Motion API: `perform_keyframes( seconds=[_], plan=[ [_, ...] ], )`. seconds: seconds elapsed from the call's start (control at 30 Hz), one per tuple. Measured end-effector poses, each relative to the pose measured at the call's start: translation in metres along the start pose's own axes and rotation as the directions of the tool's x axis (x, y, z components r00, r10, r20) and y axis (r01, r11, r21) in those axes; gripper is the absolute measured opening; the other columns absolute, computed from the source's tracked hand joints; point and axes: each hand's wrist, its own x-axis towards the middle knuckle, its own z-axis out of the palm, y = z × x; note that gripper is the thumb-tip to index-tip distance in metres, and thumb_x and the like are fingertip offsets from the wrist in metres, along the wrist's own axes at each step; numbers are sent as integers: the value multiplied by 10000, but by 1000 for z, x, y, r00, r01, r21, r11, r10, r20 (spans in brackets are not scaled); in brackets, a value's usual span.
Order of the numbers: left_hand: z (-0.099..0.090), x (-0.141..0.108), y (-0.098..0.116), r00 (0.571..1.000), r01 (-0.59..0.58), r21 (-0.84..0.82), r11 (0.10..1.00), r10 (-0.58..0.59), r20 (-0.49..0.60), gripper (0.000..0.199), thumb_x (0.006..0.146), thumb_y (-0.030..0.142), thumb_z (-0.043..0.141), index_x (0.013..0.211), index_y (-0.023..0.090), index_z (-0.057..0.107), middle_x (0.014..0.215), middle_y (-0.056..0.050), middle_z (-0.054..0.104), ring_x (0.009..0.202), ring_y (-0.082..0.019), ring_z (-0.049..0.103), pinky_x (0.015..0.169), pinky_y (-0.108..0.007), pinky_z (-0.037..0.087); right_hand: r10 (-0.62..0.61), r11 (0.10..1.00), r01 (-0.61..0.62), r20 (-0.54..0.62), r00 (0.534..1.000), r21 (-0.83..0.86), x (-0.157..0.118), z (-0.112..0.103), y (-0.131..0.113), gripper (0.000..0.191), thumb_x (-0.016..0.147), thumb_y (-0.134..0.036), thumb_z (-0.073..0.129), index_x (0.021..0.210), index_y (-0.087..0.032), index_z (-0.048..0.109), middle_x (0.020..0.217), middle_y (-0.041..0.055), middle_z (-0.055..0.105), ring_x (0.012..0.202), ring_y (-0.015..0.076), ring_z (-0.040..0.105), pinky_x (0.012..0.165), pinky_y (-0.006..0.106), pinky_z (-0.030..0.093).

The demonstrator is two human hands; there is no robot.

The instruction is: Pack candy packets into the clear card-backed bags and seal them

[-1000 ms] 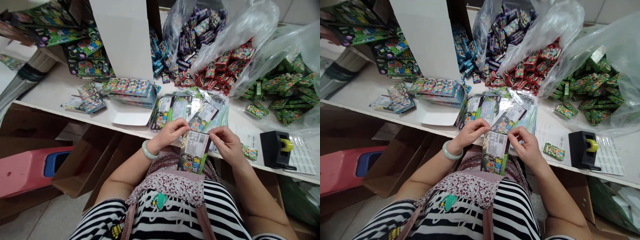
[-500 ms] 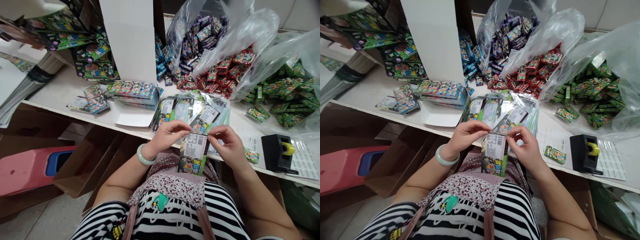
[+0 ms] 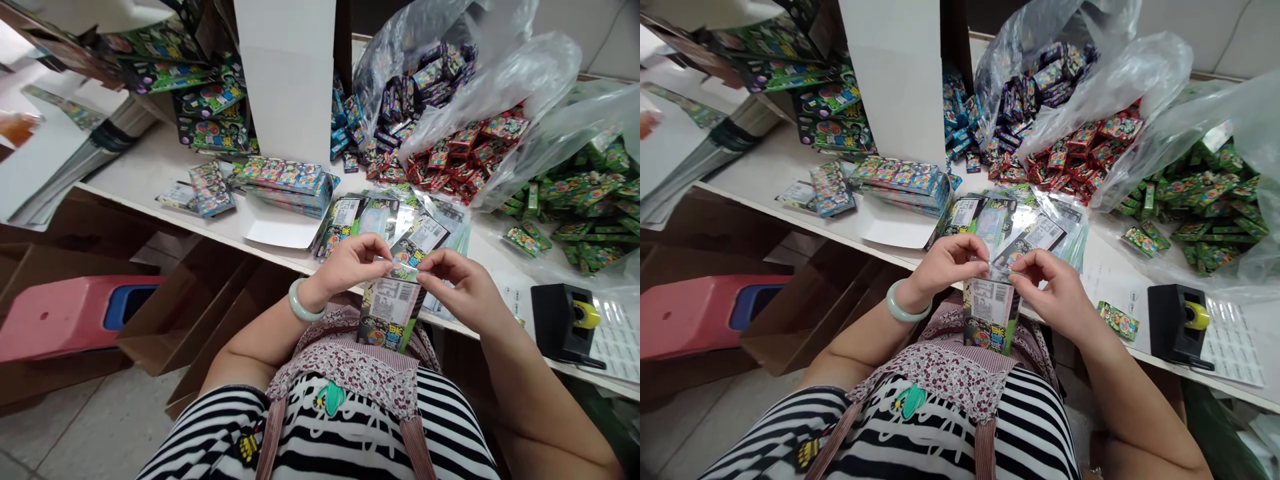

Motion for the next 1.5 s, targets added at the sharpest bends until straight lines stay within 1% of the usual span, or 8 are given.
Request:
perform_keyframes(
  seconds=[0.3,0.67,0.83,1.07,1.2,1.4,1.47,1.5],
  plan=[
    [-25,-22,-23,964,-204,-73,976,214,159,121,883,300,707,870,186,665,993,-80,699,942,-166,683,844,-329,562,-309,914,309,43,950,-264,-14,11,-2,74,903,-186,656,966,-225,648,949,52,660,915,182,646,787,321,529],
    [12,-7,-43,947,-312,48,949,315,-66,127,914,290,675,981,207,605,963,-30,676,943,-124,669,848,-271,562,-253,957,206,-239,938,-204,-13,13,32,119,912,-165,629,1006,-237,643,961,48,618,894,174,611,723,309,530],
    [19,-5,-35,943,-332,172,927,322,85,114,938,301,634,988,202,611,963,-42,672,922,-126,663,795,-250,567,-151,987,158,-229,962,14,-24,3,52,82,921,-177,626,961,-245,647,989,34,635,929,162,636,765,305,539],
    [14,-2,-15,959,-260,296,919,211,187,80,917,259,640,946,185,632,876,-37,665,801,-114,650,709,-229,566,-241,970,222,-265,934,-97,-37,8,36,115,918,-131,605,955,-239,621,950,36,643,921,163,625,814,334,535],
    [15,1,-9,943,-317,308,897,262,207,66,906,237,656,867,186,639,805,-29,657,757,-120,634,659,-240,540,-249,968,230,-279,927,-99,-37,12,26,97,924,-155,604,974,-235,628,943,39,648,915,160,627,794,326,541],
    [6,1,-19,950,-311,321,895,277,147,32,891,222,679,878,202,658,815,-23,668,762,-121,642,649,-231,525,-40,995,55,-172,984,84,-44,-27,70,247,927,-342,605,1147,-248,669,1158,60,686,1007,179,654,848,347,548],
    [4,2,-25,958,-287,345,894,274,86,52,892,243,680,870,202,656,819,-21,669,776,-125,645,671,-234,529,152,987,-161,-297,943,-5,-47,-59,107,240,893,-371,628,1064,-225,710,1054,55,719,952,194,660,852,357,536],
    [4,2,-27,960,-277,357,892,274,60,67,895,259,675,867,201,656,820,-21,670,783,-128,646,683,-240,531,235,951,-295,-414,879,-87,-49,-76,127,218,885,-347,621,1009,-203,727,1001,62,726,903,200,659,846,364,526]
  ],
)
